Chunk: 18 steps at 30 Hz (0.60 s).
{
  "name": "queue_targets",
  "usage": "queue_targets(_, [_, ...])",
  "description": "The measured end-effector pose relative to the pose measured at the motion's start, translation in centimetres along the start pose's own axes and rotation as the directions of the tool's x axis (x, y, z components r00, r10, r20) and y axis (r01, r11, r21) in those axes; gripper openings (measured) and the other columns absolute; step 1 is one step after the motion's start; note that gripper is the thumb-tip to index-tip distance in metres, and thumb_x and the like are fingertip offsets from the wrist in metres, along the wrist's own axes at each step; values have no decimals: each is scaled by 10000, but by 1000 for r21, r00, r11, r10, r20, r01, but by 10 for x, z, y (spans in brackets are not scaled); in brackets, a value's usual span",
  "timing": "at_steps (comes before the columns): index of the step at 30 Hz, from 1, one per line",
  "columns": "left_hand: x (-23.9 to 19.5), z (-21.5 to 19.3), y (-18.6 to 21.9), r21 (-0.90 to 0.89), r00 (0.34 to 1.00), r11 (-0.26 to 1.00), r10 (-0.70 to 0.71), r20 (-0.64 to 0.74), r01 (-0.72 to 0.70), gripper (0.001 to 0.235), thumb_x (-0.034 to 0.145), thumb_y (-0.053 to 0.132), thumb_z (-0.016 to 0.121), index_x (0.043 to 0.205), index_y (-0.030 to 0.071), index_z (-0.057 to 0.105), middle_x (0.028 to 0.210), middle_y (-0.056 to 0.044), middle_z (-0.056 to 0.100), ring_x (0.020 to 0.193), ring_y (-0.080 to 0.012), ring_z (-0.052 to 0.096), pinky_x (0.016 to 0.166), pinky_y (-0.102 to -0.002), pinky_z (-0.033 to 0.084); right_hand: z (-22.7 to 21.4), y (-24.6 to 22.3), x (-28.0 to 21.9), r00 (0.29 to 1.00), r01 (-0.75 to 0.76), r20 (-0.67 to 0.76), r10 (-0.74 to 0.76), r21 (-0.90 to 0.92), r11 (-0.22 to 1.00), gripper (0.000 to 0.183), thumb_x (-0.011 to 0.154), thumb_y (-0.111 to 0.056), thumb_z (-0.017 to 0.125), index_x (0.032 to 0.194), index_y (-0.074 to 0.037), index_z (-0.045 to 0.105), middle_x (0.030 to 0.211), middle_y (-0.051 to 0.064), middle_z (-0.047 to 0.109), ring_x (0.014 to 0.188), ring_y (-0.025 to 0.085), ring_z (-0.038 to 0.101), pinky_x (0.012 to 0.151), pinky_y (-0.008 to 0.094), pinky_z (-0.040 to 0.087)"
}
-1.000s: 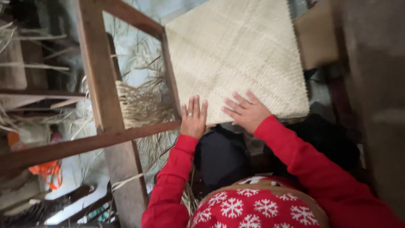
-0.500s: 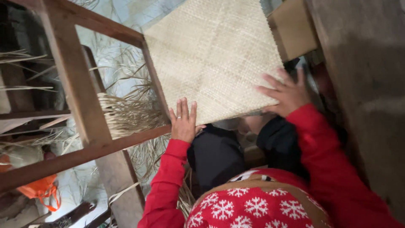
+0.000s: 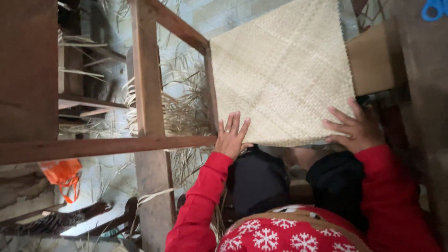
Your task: Attaching a woven mat to a wooden frame and trimming the edges with scissors
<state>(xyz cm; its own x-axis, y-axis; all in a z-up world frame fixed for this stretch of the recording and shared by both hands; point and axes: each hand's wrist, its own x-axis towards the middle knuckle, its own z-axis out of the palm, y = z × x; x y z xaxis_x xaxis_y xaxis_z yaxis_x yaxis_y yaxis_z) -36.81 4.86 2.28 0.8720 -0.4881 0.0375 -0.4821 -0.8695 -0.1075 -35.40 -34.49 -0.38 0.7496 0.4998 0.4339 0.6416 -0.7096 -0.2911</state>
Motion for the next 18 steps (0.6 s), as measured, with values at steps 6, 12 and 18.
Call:
queue_targets(6, [3,-29,26,89,986,988,-137,95,129,1020,619,856,334,1412,225,219,1479,-145,75,1362,-329,122,980,-649,163,-27,-23,26,918,-244,286,274,-139,960,710,550,-672,548,1208,-410,495,1415,-70,412,1402,306,249,932,716,213])
queue_targets(12, [37,-50,57,43,991,995,97,-90,-93,849,701,820,267,1366,296,335,1451,-99,244,1324,-279,320,983,-602,274,-22,-43,65,901,-374,223,372,-32,927,646,798,-487,486,1305,-86,476,1449,213,292,1302,435,232,964,543,286])
queue_targets(18, [52,-36,54,-2,989,997,75,-129,-76,774,714,785,306,1356,354,327,1461,-15,276,1340,-273,332,912,-648,332,-1,-19,64,923,-382,-6,384,-114,917,644,823,-401,554,1325,-3,490,1416,309,304,1245,492,305,895,627,284])
